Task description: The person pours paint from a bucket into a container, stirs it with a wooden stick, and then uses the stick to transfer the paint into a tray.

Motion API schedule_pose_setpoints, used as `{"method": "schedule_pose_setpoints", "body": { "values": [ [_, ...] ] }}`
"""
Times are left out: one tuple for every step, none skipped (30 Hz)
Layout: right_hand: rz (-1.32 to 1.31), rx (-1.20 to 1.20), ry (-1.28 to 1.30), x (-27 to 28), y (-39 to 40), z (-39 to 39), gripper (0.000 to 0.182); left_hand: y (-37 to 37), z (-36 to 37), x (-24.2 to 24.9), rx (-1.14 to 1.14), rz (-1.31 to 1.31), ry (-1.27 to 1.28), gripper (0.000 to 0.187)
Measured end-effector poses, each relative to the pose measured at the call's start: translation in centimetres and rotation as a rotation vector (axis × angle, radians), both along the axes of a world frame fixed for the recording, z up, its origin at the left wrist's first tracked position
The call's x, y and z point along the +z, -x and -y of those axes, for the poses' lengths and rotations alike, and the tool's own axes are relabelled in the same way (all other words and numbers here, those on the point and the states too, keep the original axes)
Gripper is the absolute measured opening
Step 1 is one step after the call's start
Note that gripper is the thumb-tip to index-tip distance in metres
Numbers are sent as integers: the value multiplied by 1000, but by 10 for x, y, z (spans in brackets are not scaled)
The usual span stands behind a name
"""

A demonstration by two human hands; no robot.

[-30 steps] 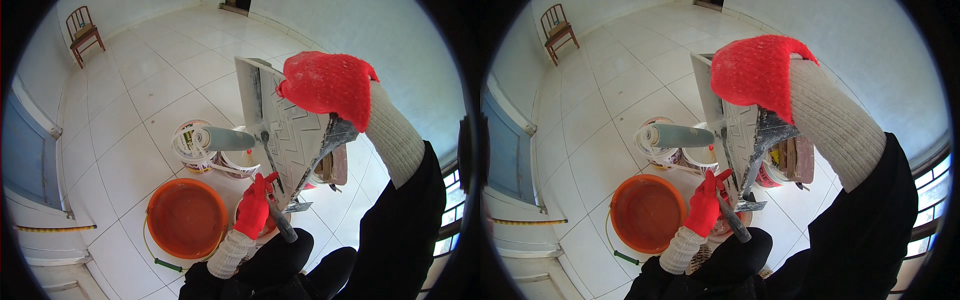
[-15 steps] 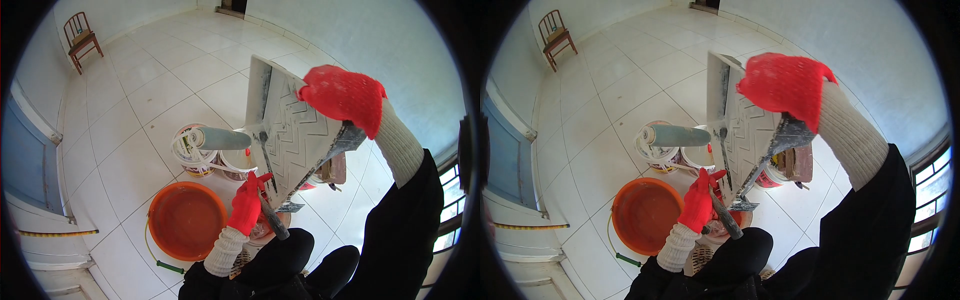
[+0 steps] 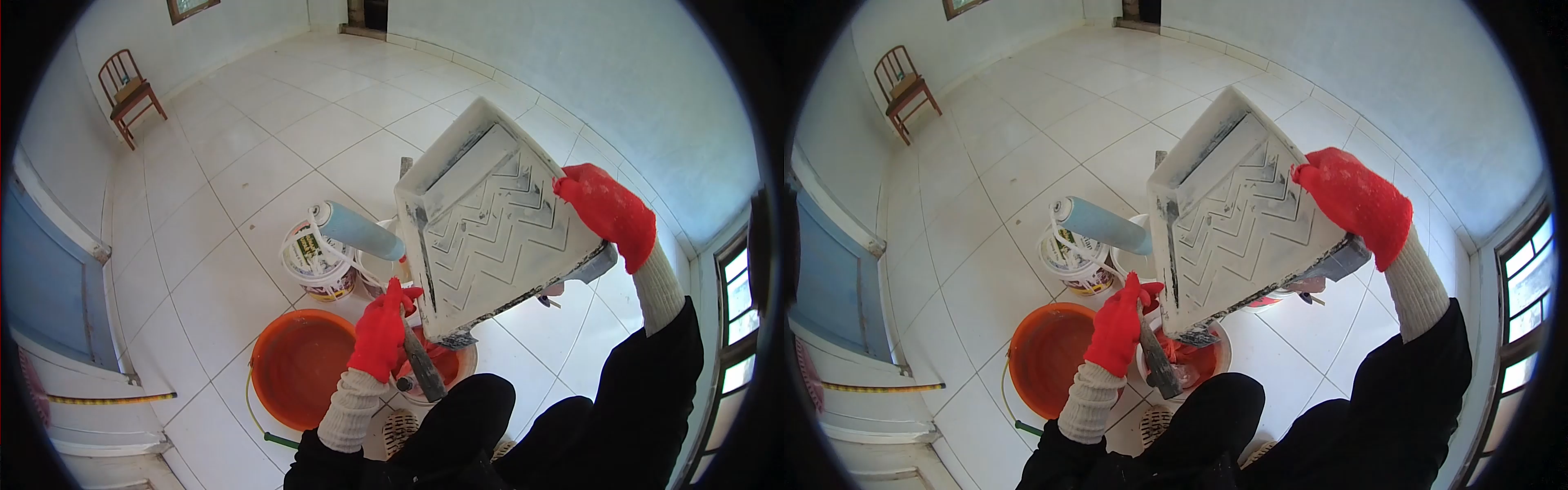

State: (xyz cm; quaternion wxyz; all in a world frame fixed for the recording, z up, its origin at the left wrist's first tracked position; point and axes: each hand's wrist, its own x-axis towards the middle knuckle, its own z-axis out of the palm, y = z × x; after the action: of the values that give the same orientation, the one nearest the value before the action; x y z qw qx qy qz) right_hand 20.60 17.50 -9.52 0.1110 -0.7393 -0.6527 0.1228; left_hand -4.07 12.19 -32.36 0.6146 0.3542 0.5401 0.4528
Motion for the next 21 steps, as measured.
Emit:
{"method": "schedule_pose_setpoints", "body": {
  "values": [
    [-39, -11, 32, -5, -10, 2, 53, 0, -2, -1, -9, -8, -6, 49],
    [-33, -2, 56, -8, -17, 0, 52, 0, -5, -3, -4, -42, -22, 50],
    [-38, -10, 54, -10, -20, 2, 52, 0, -8, -5, 3, -76, -36, 50],
    [-66, -21, 76, -8, -17, 7, 51, 0, -10, -2, -3, -81, -36, 50],
    [-93, -30, 100, -7, -15, 9, 50, 2, -14, 4, 2, -48, -64, 50],
    [-101, -35, 98, -10, -19, 9, 50, 1, -17, 10, 8, -18, -94, 51],
    [-111, 1, 111, -16, -23, 7, 50, 1, -18, 17, 2, -25, -99, 51],
    [-121, 37, 124, -22, -28, 7, 49, 0, -19, 23, -14, -21, -94, 50],
    [-128, 32, 116, -27, -31, 10, 49, -1, -18, 29, -30, -17, -92, 50],
    [-154, 37, 106, -30, -32, 12, 49, -3, -20, 34, -51, -62, -99, 50],
    [-180, 42, 96, -35, -32, 15, 49, -6, -18, 39, -58, -68, -103, 50],
    [-218, 58, 150, -34, -34, 14, 49, -8, -17, 48, -68, -105, -94, 50],
    [-225, 52, 145, -38, -34, 16, 49, -10, -17, 52, -78, -143, -85, 50],
    [-247, 46, 113, -43, -35, 19, 48, -11, -17, 54, -85, -149, -88, 50],
    [-269, 39, 81, -48, -36, 20, 48, -12, -19, 54, -91, -187, -99, 51],
    [-350, 51, 82, -57, -41, 18, 49, -13, -20, 56, -96, -226, -109, 52],
    [-355, 47, 77, -62, -46, 20, 49, -13, -21, 58, -101, -232, -113, 52],
    [-433, 71, 83, -67, -52, 23, 49, -14, -23, 62, -117, -293, -87, 52],
    [-509, 96, 91, -73, -58, 26, 49, -15, -25, 66, -132, -353, -60, 53],
    [-568, 128, 76, -79, -65, 30, 50, -15, -27, 70, -135, -355, -66, 53],
    [-571, 126, 69, -84, -69, 35, 50, -16, -29, 75, -167, -444, -79, 51]
  ]
}}
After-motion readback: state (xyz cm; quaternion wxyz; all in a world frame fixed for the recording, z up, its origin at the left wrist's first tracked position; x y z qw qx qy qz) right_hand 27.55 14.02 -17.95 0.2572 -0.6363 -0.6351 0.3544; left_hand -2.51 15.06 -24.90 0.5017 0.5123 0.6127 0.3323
